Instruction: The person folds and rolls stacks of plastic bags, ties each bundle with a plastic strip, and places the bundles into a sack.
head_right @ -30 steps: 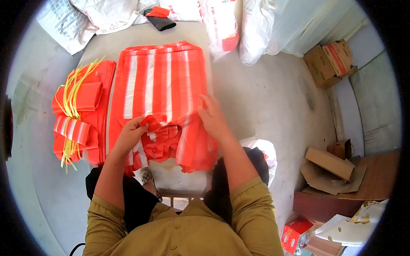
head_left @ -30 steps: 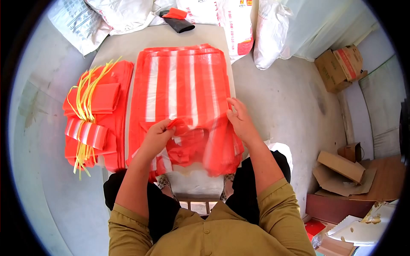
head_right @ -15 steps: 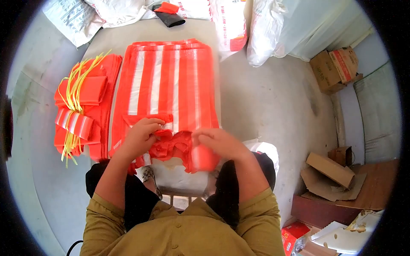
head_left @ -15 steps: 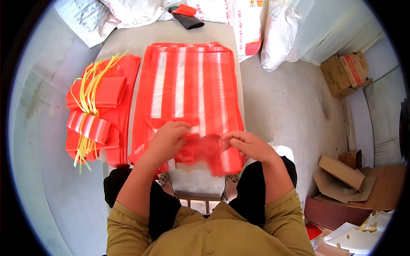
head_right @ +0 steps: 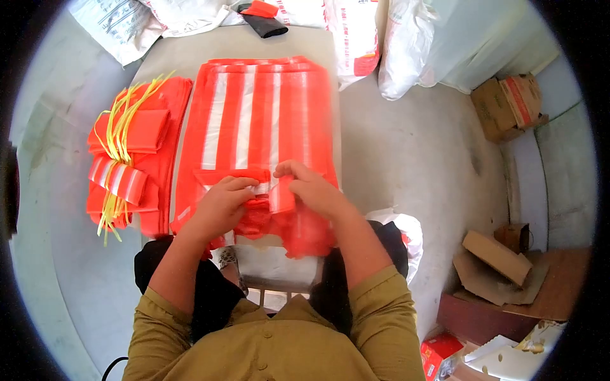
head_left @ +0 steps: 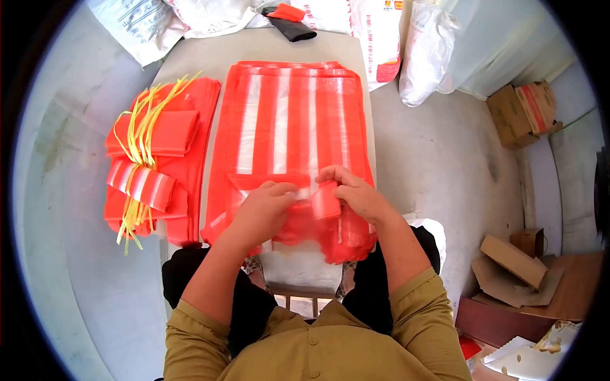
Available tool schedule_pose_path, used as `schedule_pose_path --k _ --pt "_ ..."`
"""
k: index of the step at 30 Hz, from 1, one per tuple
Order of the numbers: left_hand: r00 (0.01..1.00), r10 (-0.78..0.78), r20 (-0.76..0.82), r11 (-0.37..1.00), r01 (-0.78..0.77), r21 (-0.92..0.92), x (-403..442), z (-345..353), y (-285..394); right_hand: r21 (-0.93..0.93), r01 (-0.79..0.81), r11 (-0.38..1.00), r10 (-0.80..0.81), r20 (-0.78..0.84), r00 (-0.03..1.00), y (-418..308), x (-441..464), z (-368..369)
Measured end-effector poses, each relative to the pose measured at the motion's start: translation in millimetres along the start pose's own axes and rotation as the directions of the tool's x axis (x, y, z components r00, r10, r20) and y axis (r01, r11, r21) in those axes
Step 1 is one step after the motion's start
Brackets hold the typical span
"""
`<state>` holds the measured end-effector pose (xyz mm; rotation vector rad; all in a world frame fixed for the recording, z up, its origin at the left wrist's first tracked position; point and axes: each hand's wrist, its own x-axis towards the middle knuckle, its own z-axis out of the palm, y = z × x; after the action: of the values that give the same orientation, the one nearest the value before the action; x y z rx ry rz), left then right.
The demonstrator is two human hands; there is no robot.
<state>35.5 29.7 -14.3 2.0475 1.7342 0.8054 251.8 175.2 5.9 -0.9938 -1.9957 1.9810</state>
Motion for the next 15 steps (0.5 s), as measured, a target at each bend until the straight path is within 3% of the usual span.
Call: schedule_pose_path --k 2,5,8,15 --pt "1.0 -0.003 -0.011 1.0 0.003 -0.005 -1.4 1.3 -0.3 -0.005 0.051 0.999 -0.051 0.024 0.998 7.6 5.7 -3.1" --pt "0.999 0.025 -0.025 1.0 -0.025 0.003 -3.8 5.4 -5.7 0.209 -0.13 0.969 0.135 -0.014 0.991 -4.7 6.8 2.4" --pt "1.0 0.022 0.002 0.998 -0.022 0.063 -3.1 3.7 -3.7 0.275 -0.137 0.952 0.14 0.008 0.99 -5.1 9.6 2.2" --pt "0.998 0.064 -0.022 0.997 -0.063 0.049 -3.3 2.9 -3.8 0.207 -0.056 0.977 0.04 0.082 0.996 11.0 19.4 -1.9"
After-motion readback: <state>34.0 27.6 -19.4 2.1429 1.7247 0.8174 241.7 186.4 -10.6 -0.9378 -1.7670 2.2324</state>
